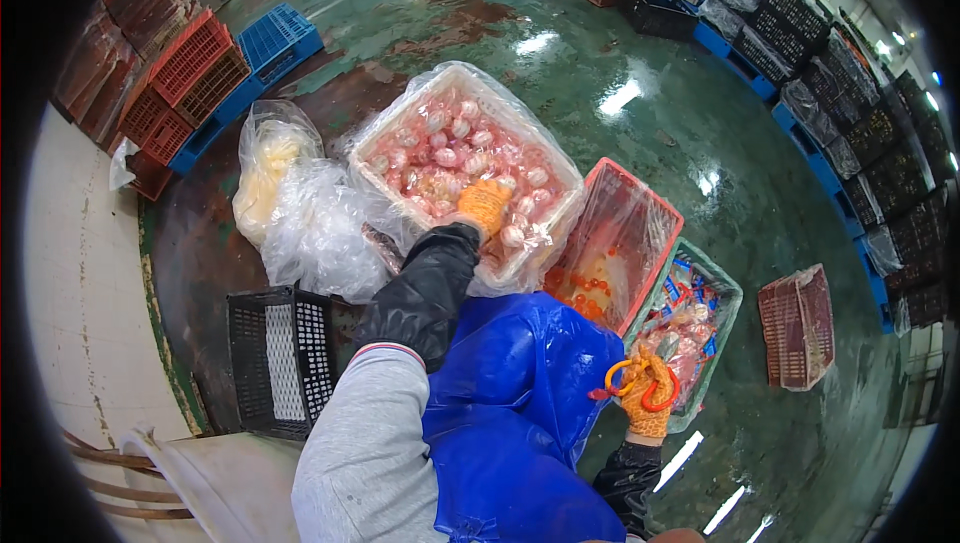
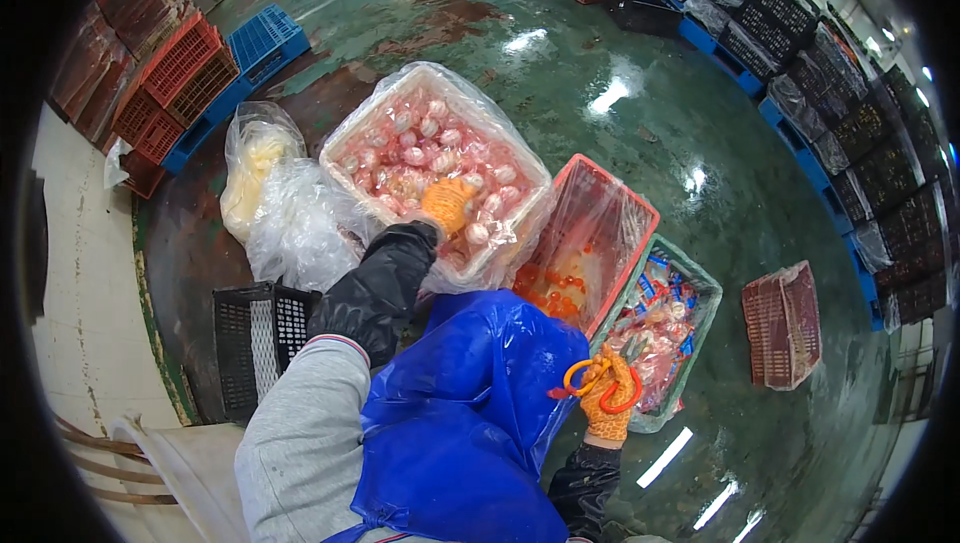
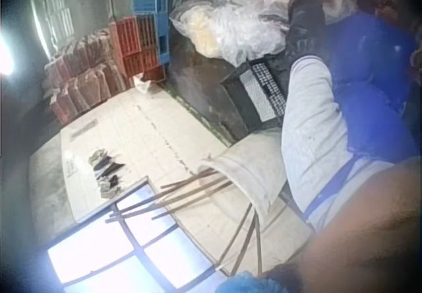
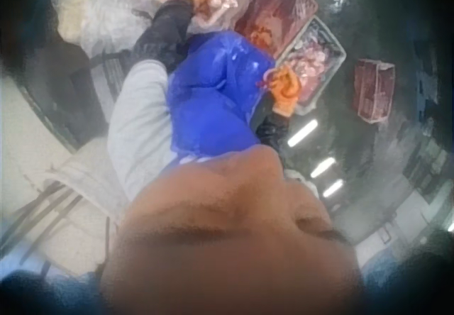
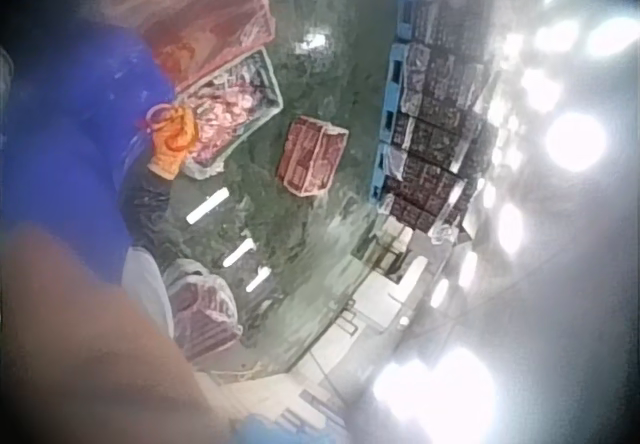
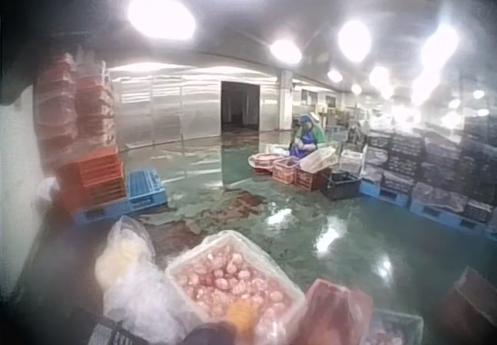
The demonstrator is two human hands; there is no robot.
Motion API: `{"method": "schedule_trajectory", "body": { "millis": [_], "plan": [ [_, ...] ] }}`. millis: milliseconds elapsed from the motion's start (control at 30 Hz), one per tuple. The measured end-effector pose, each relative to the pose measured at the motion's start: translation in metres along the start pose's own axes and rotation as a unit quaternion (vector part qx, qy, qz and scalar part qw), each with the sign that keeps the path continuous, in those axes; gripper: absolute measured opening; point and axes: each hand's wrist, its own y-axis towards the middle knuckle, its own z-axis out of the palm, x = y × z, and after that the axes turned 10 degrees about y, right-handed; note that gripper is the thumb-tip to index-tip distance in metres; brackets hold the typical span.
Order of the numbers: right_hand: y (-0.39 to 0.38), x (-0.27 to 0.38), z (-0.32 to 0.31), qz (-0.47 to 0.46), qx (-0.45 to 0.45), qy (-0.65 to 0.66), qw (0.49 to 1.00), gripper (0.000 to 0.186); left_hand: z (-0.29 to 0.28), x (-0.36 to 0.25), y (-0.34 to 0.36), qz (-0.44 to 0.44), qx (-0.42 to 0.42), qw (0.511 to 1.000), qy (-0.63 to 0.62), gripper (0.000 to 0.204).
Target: The person uses orange-handled shears to cut pieces of raw meat from a large plastic bag into smaller portions. The cut meat is placed into a red plastic crate. The person repeatedly reaches into the bag, cuts the meat, and transfers it to the crate.
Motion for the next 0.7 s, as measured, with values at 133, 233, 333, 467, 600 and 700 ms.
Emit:
{"method": "schedule_trajectory", "body": {
  "millis": [133,233,333,467,600,700],
  "plan": [
    [-0.001,0.006,-0.010,-0.025,-0.020,-0.030,0.999,0.033,0.004,0.040,-0.001,-0.236,-0.087,0.915,-0.315,0.026],
    [0.003,0.002,-0.011,-0.080,-0.011,-0.200,0.976,0.032,-0.016,0.053,-0.017,-0.180,-0.073,0.598,-0.777,0.030],
    [0.001,-0.009,0.038,-0.061,0.012,-0.288,0.956,0.033,-0.060,0.037,-0.041,-0.089,-0.012,0.309,-0.947,0.030],
    [0.012,-0.045,0.107,-0.300,0.145,-0.568,0.753,0.040,-0.099,-0.032,-0.067,-0.062,0.060,0.088,-0.992,0.028],
    [-0.001,-0.070,0.149,-0.409,0.095,-0.557,0.717,0.046,-0.101,-0.095,-0.073,-0.067,0.034,0.099,-0.992,0.025],
    [0.004,-0.073,0.150,-0.512,0.092,-0.632,0.574,0.046,-0.098,-0.124,-0.079,-0.077,0.054,0.087,-0.992,0.024]
  ]
}}
